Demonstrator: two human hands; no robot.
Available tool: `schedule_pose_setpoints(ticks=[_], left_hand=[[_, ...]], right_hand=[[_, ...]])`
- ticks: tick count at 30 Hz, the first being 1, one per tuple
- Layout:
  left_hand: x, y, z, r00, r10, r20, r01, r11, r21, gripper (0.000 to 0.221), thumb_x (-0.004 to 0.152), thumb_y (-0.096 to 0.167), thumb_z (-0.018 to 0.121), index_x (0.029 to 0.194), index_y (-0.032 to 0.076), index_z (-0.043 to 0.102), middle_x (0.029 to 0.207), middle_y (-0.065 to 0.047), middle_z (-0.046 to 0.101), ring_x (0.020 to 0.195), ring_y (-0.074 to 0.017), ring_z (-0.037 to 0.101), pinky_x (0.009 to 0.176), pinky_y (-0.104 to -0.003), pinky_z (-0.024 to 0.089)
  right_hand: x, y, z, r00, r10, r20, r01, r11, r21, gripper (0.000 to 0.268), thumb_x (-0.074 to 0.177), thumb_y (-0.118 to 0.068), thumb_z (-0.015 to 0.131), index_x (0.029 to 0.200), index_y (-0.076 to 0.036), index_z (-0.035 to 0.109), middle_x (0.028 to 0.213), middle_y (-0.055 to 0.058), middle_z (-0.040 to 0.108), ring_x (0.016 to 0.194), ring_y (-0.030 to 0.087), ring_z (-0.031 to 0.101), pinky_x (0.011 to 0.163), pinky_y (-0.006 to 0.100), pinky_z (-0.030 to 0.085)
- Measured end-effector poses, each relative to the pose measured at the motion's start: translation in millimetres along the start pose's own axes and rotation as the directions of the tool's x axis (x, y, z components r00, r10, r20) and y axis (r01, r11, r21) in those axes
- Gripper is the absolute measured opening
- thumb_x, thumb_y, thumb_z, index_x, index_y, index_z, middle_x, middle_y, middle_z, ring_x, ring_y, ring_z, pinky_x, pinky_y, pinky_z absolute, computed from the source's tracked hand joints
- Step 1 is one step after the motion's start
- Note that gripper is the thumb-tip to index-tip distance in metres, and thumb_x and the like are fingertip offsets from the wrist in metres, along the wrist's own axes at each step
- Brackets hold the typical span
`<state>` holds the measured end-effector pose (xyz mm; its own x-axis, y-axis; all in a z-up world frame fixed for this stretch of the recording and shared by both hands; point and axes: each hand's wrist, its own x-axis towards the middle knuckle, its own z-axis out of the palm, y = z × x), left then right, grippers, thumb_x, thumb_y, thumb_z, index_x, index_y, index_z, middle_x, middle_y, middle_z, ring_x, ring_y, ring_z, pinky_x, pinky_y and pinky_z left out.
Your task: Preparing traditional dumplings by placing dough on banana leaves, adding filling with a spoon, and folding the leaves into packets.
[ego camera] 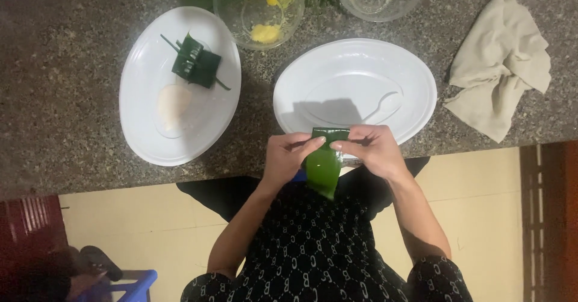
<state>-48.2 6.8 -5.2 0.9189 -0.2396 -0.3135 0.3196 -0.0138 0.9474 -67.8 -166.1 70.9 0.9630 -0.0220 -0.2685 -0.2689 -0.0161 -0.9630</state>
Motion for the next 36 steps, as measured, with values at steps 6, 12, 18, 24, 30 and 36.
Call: schedule_pose_setpoints(ticks=[6, 12, 18, 24, 30, 36], left_hand=[[-0.7, 36.8, 8.5, 0.997, -0.081, -0.012, 0.082, 0.996, 0.039, 0.045, 0.069, 0.029, 0.084, 0.094, -0.006, 0.069, 0.067, -0.020, 0.067, 0.058, -0.0127, 0.056, 0.052, -0.035, 0.048], [8.1, 12.7, -0.7, 0.994, -0.111, 0.014, 0.111, 0.993, -0.034, 0.032, 0.070, 0.021, 0.084, 0.090, 0.000, 0.071, 0.065, -0.017, 0.068, 0.057, -0.0133, 0.061, 0.045, -0.030, 0.047], [15.3, -10.1, 0.3, 0.999, -0.041, -0.009, 0.041, 0.999, 0.011, 0.018, 0.077, 0.024, 0.079, 0.076, 0.007, 0.074, 0.046, -0.010, 0.060, 0.043, -0.0028, 0.044, 0.038, -0.021, 0.037], [12.5, -6.2, 3.4, 0.990, -0.127, -0.056, 0.128, 0.992, 0.004, 0.025, 0.066, 0.020, 0.086, 0.071, 0.002, 0.070, 0.043, -0.009, 0.056, 0.043, -0.0045, 0.043, 0.039, -0.022, 0.035], [2.9, 30.2, 5.4, 1.000, -0.021, -0.023, 0.022, 0.999, 0.029, 0.052, 0.094, 0.034, 0.056, 0.048, 0.012, 0.051, 0.037, 0.002, 0.033, 0.044, -0.0009, 0.022, 0.044, -0.024, 0.023], [6.8, 16.4, 3.3, 0.999, 0.050, 0.001, -0.050, 0.992, 0.119, 0.044, 0.079, 0.028, 0.076, 0.046, 0.010, 0.052, 0.035, -0.001, 0.035, 0.044, -0.0034, 0.021, 0.045, -0.023, 0.024]], right_hand=[[1.5, 1.5, -0.7, 0.999, 0.001, 0.038, 0.001, 0.999, -0.053, 0.009, 0.074, -0.003, 0.075, 0.069, -0.002, 0.068, 0.065, 0.008, 0.068, 0.060, 0.012, 0.055, 0.066, 0.028, 0.047], [1.6, 16.7, -2.9, 0.995, 0.011, 0.098, -0.002, 0.996, -0.093, 0.009, 0.074, -0.004, 0.075, 0.067, -0.004, 0.069, 0.063, 0.007, 0.068, 0.058, 0.013, 0.056, 0.066, 0.029, 0.047], [6.9, 42.5, -11.9, 0.994, 0.031, 0.108, -0.015, 0.989, -0.146, 0.015, 0.074, -0.005, 0.074, 0.062, -0.004, 0.066, 0.055, 0.004, 0.063, 0.052, 0.012, 0.049, 0.060, 0.028, 0.041], [7.4, 36.3, -7.8, 0.993, 0.032, 0.114, -0.013, 0.986, -0.165, 0.020, 0.075, -0.008, 0.075, 0.058, -0.006, 0.064, 0.052, 0.003, 0.061, 0.049, 0.010, 0.047, 0.059, 0.026, 0.040], [9.7, 57.1, -11.4, 0.995, 0.048, 0.089, -0.036, 0.991, -0.128, 0.018, 0.075, -0.006, 0.074, 0.059, -0.006, 0.064, 0.051, 0.003, 0.060, 0.050, 0.009, 0.047, 0.057, 0.024, 0.038], [10.8, 57.5, -11.7, 0.995, 0.041, 0.088, -0.031, 0.993, -0.115, 0.019, 0.073, -0.007, 0.077, 0.060, -0.006, 0.064, 0.054, 0.002, 0.062, 0.052, 0.009, 0.048, 0.057, 0.025, 0.039]])
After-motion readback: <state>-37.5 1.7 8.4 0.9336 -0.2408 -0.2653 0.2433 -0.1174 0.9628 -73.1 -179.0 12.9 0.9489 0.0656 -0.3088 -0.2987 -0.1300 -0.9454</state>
